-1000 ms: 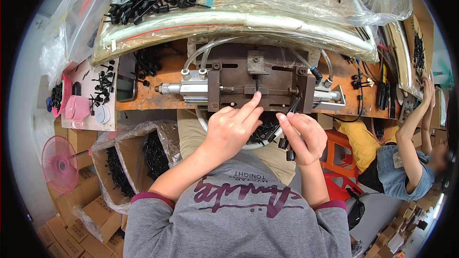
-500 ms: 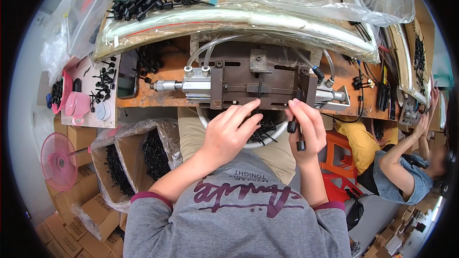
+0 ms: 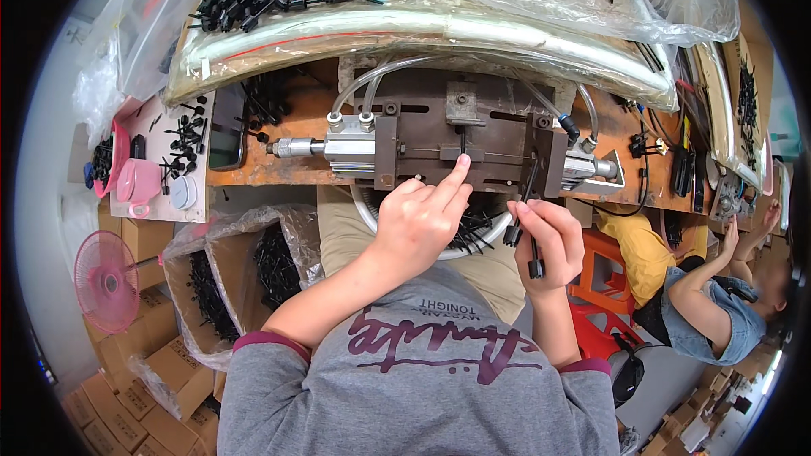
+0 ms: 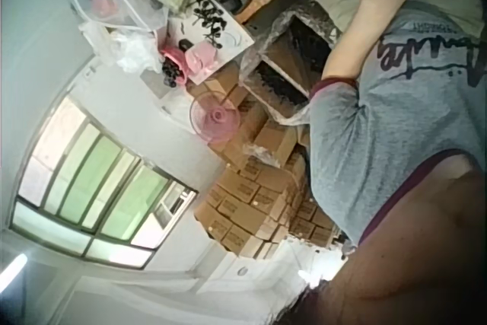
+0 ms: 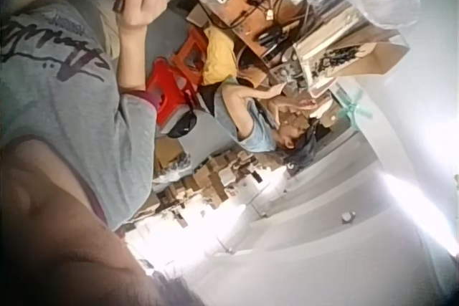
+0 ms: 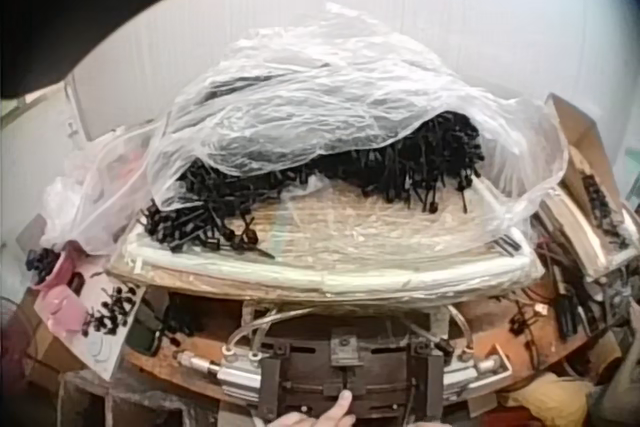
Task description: Assembling small black plastic components using a pneumatic jig on a factory assembly line.
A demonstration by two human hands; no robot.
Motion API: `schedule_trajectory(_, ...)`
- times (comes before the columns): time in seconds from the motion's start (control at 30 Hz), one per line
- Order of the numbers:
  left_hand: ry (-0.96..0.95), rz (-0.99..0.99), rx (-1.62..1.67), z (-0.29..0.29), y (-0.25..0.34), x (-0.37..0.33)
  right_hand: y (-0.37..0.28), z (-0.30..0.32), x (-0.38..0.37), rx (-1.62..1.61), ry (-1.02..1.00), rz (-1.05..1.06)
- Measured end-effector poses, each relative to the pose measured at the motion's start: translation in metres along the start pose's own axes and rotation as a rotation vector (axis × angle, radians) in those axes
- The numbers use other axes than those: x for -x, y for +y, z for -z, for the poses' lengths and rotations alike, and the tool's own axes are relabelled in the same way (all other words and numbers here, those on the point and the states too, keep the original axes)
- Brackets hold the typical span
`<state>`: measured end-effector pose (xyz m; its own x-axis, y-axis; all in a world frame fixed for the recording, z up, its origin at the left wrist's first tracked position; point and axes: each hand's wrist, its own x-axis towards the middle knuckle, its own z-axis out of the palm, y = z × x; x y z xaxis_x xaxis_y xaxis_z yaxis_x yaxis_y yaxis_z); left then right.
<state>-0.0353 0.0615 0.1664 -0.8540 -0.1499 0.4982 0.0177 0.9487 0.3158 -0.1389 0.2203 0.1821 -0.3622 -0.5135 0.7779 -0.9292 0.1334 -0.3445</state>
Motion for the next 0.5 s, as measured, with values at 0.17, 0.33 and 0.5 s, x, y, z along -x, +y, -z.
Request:
schedule_trajectory(0.17, -0.022, 0.004, 0.096, 0.007, 0.0, -0.002, 0.003, -0.002, 0.001, 0.017, -0.001, 0.165)
schedule_trajectory(0.33, 0.098, -0.064, 0.551, 0.029, 0.015, -0.003, 0.0, -0.002, -0.004, 0.049, -0.071, 0.233)
schedule_trajectory(0.5, 0.118, 0.008, 0.588, 0.03, 0.016, -0.001, -0.004, -0.004, -0.013, -0.02, -0.143, 0.176)
